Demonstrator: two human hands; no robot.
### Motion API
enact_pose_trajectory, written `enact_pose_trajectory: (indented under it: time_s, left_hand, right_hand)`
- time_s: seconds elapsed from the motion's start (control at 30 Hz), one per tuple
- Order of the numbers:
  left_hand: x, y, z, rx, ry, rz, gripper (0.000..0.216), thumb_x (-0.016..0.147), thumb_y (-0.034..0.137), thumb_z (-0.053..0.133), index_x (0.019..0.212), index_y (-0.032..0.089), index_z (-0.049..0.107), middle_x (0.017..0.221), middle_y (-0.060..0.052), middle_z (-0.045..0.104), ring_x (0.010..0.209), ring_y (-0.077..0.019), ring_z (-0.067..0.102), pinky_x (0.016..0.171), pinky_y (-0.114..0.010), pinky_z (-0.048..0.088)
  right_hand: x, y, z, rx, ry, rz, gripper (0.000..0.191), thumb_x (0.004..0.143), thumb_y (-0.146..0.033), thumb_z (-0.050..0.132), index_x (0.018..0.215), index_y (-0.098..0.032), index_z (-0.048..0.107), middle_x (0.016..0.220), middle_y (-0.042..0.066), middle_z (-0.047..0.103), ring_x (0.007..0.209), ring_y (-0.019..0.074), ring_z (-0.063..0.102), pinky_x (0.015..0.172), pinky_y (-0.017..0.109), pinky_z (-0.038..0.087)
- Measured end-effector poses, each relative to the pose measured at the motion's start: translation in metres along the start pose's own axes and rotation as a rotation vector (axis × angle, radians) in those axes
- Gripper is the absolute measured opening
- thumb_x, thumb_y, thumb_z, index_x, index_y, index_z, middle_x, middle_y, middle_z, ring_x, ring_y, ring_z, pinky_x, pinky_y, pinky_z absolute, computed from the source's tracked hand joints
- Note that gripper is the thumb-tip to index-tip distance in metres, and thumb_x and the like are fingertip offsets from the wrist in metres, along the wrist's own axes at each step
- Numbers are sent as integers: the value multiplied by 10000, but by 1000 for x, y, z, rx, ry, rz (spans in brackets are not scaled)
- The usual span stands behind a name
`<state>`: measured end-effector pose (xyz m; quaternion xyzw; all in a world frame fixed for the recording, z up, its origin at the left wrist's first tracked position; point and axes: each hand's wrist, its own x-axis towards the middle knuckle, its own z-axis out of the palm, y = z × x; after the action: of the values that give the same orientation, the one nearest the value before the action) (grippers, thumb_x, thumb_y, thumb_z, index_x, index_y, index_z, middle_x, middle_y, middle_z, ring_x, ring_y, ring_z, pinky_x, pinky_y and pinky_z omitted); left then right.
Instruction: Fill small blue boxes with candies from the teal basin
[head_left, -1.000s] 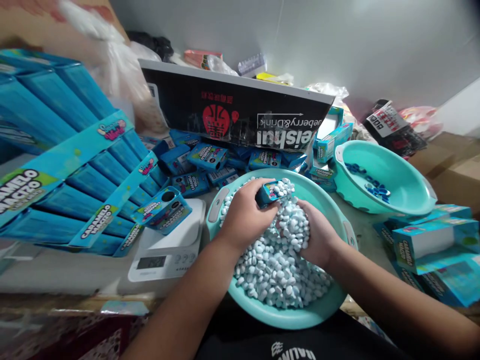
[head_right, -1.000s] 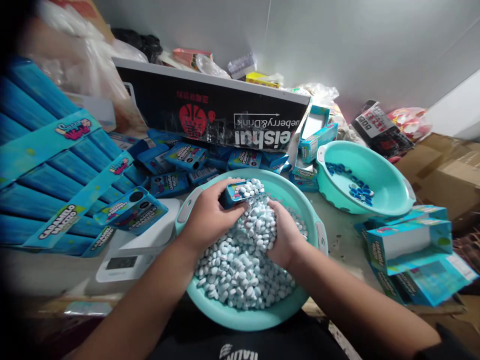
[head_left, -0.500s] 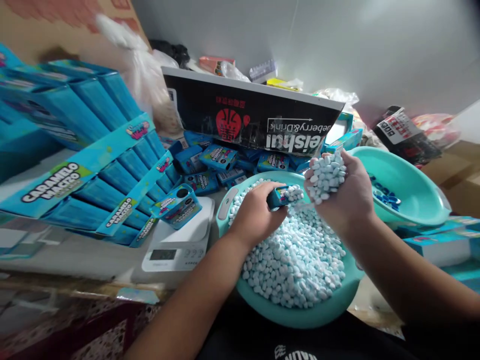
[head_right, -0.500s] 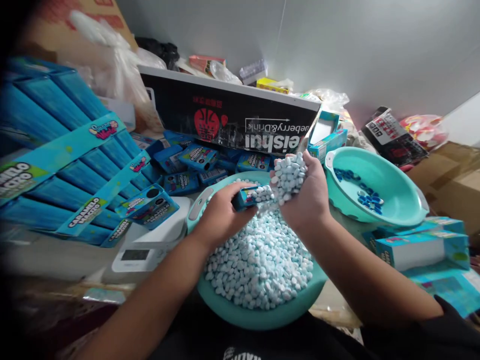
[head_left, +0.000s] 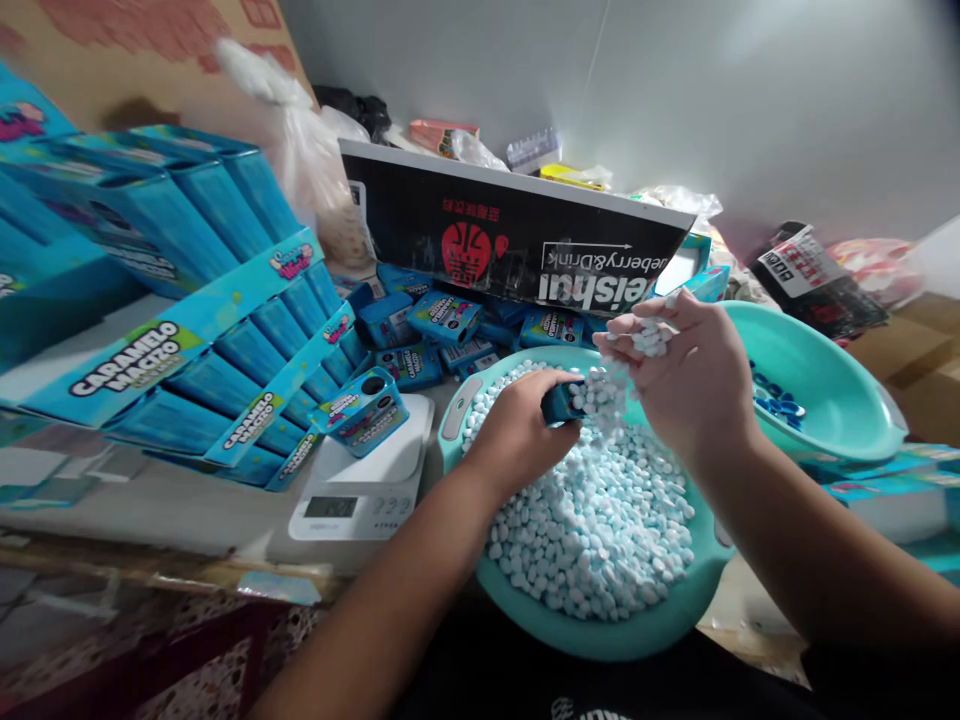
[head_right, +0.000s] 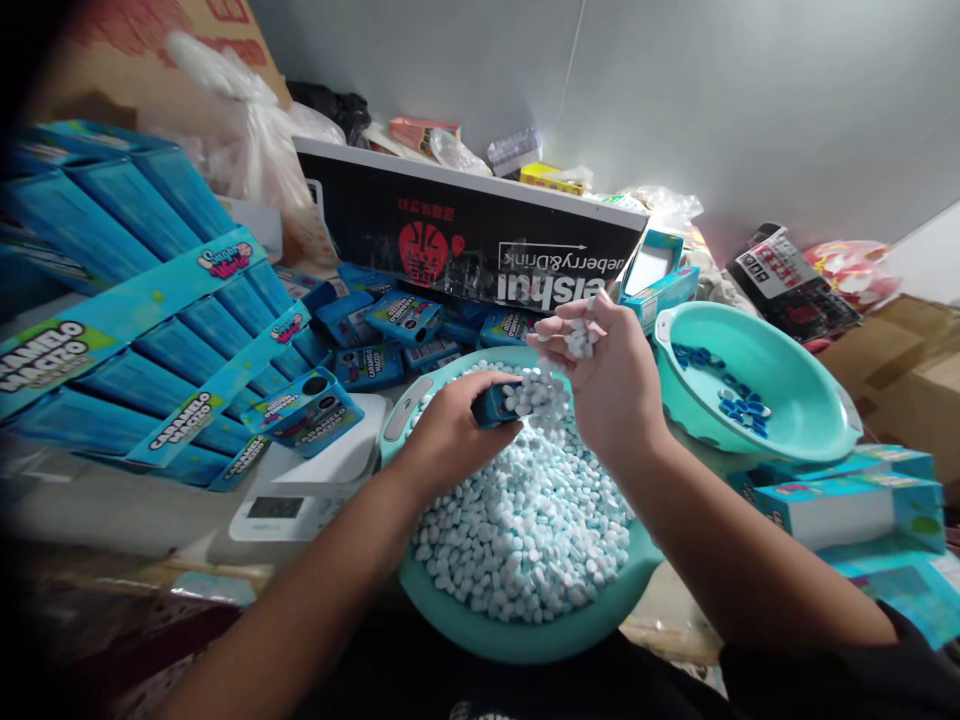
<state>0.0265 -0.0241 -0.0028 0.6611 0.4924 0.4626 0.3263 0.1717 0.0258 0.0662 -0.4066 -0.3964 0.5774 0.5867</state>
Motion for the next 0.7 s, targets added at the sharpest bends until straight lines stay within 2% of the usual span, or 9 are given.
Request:
enact_pose_trajectory:
  time_s: [0.07,0.17,0.27,0.37,0.5,0.63,0.7]
  left_hand:
    - [0,1,0,-7,-7,-29,387,753,144,688,1136,194,674,1162,-58,721,1107,-235,665,996,-379,533]
    - [0,1,0,-1,-1,-59,412,738,157,722,1146,177,670,1167,-72,721,1094,-243,671,989,-379,537]
    - [0,1,0,0,8,-54,398,734,152,729,1129,184,681,1166,-67,724,1097,-242,671,995,-370,533]
    - [0,1,0,-30,10,-65,410,741,147,715,1147,192,680,1179,-62,722,1106,-242,669,992,-379,534]
    - [0,1,0,-35,17,-59,416,733,133,711,1145,186,685,1165,-67,724,1108,-241,667,1008,-392,526]
    - [-1,0,1,-32,19,-62,422,723,131,717,1142,181,693,1156,-67,725,1095,-232,669,1006,-386,529]
    - [-1,-1,1,-33,18,-66,434,725,143,720,1156,190,693,1168,-62,722,1104,-229,665,1010,-384,527]
  right_hand:
    - [1,-4,-2,-109,-55,-4,337,959,-426,469,799,-193,652,787,49,696,784,185,705,795,367,568]
    - [-1,-11,-7,-365,-179,-8,309,944,-458,521,888,-215,703,970,65,734,925,225,713,860,404,562]
    - [-5,-15,-18,-774,-307,-132,269,906,-466,618,1031,-256,732,1144,55,713,1090,253,667,917,398,539]
    - [-11,-10,-30,-1099,-382,-232,329,883,-486,664,1117,-262,721,1157,59,697,1086,254,651,860,377,550]
    - [-17,3,-38,-1197,-391,-241,265,902,-437,646,1028,-226,744,1021,65,711,920,223,678,756,350,552]
    - [-20,4,-39,-1261,-364,-385,193,922,-330,625,971,-209,767,992,66,715,871,206,675,736,338,529]
    - [-19,1,-40,-1300,-399,-440,170,920,-275,625,961,-204,773,958,62,714,832,195,671,701,324,515]
